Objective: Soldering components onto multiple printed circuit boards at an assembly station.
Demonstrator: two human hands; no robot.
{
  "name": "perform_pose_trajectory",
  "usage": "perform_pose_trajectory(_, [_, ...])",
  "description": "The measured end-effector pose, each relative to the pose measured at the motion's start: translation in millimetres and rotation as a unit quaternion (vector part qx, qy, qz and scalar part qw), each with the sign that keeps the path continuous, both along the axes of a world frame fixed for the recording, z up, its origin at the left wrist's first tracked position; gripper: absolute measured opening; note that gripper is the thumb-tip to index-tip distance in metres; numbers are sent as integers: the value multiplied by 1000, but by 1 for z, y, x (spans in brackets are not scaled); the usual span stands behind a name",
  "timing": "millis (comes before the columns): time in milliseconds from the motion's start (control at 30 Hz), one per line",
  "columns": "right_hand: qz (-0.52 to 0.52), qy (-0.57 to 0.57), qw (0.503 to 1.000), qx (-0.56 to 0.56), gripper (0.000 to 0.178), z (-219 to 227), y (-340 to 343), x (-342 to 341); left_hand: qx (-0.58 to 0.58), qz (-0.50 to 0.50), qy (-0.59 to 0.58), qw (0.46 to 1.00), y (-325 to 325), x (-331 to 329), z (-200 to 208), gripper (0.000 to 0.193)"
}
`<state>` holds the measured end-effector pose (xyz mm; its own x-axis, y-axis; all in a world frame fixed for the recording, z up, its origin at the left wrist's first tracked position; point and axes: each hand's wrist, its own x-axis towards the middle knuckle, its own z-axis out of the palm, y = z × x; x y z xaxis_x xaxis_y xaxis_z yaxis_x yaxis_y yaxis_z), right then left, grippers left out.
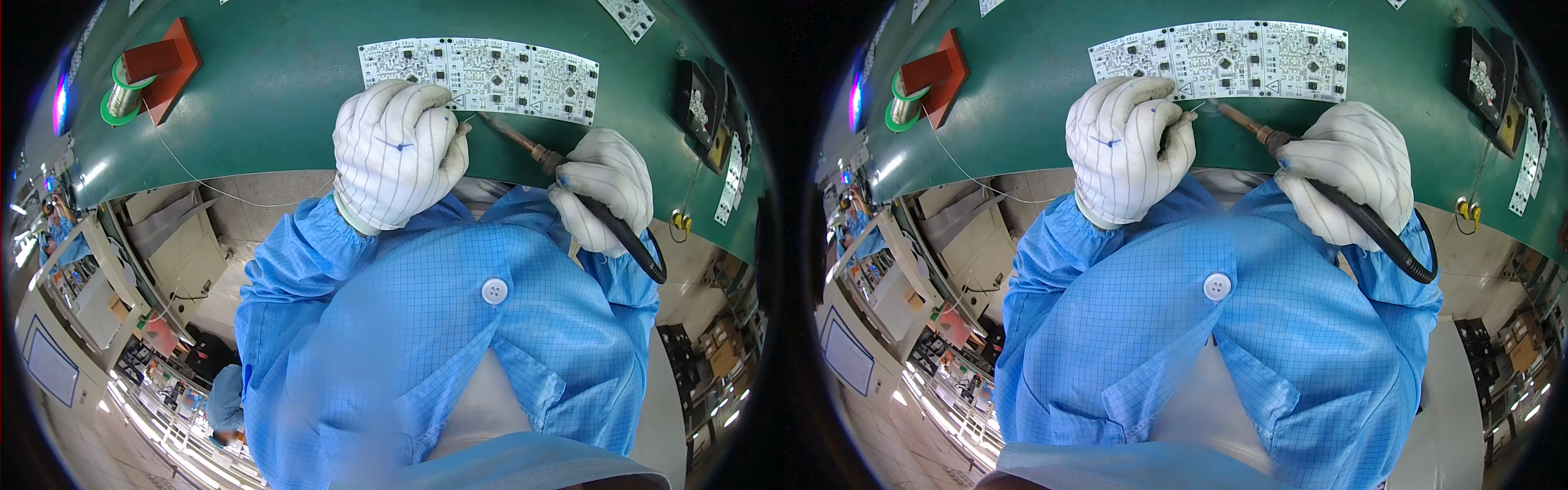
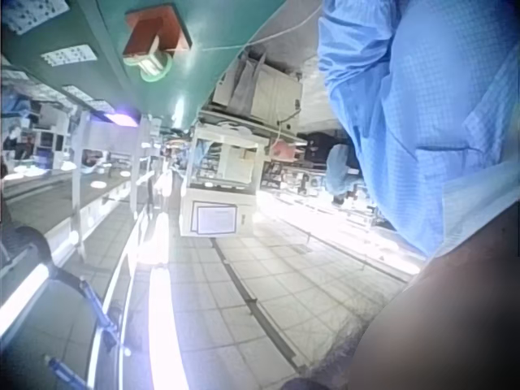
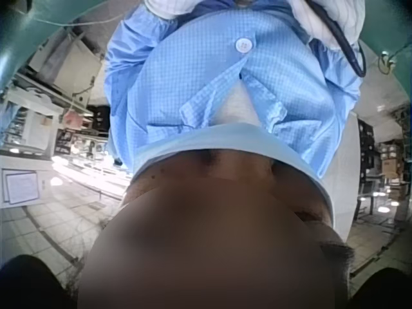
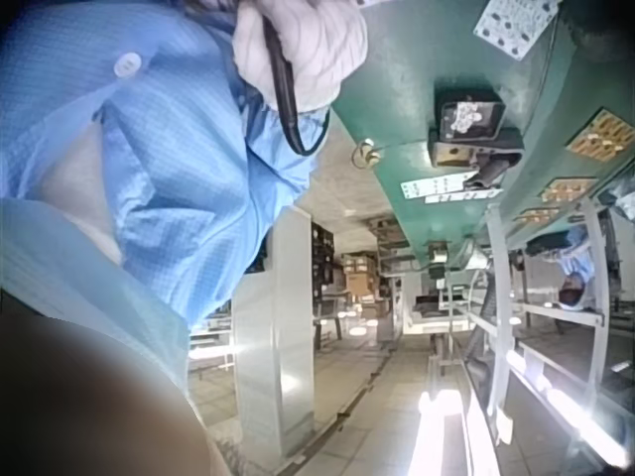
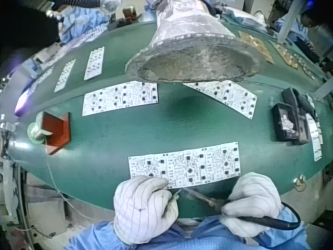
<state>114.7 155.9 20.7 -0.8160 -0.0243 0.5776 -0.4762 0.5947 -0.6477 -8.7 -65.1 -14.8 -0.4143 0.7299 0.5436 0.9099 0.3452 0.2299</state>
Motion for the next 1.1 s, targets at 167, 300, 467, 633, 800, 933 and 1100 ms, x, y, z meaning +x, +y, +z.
perform_pose_trajectory(167, [-67,5,998,-10,28,-5,-5,4,1,8,-5,1000,1,1,1,22])
perform_pose_trajectory(300, [-60,-5,998,18,29,-6,-5,3,6,7,-4,1000,1,1,0,22])
perform_pose_trajectory(467, [-60,1,998,-22,28,-1,6,7,3,4,-6,1000,1,0,1,22])
perform_pose_trajectory(633, [-301,-42,948,-97,26,-1,20,46,21,-25,-36,999,17,11,3,22])
perform_pose_trajectory(800, [-483,143,863,-48,19,-20,72,78,22,-76,-70,994,33,22,5,22])
perform_pose_trajectory(933, [-541,31,834,104,18,-28,97,89,33,-72,-77,994,27,15,13,24])
perform_pose_trajectory(1100, [-517,47,855,4,18,-20,79,75,22,-28,-126,991,21,5,24,26])
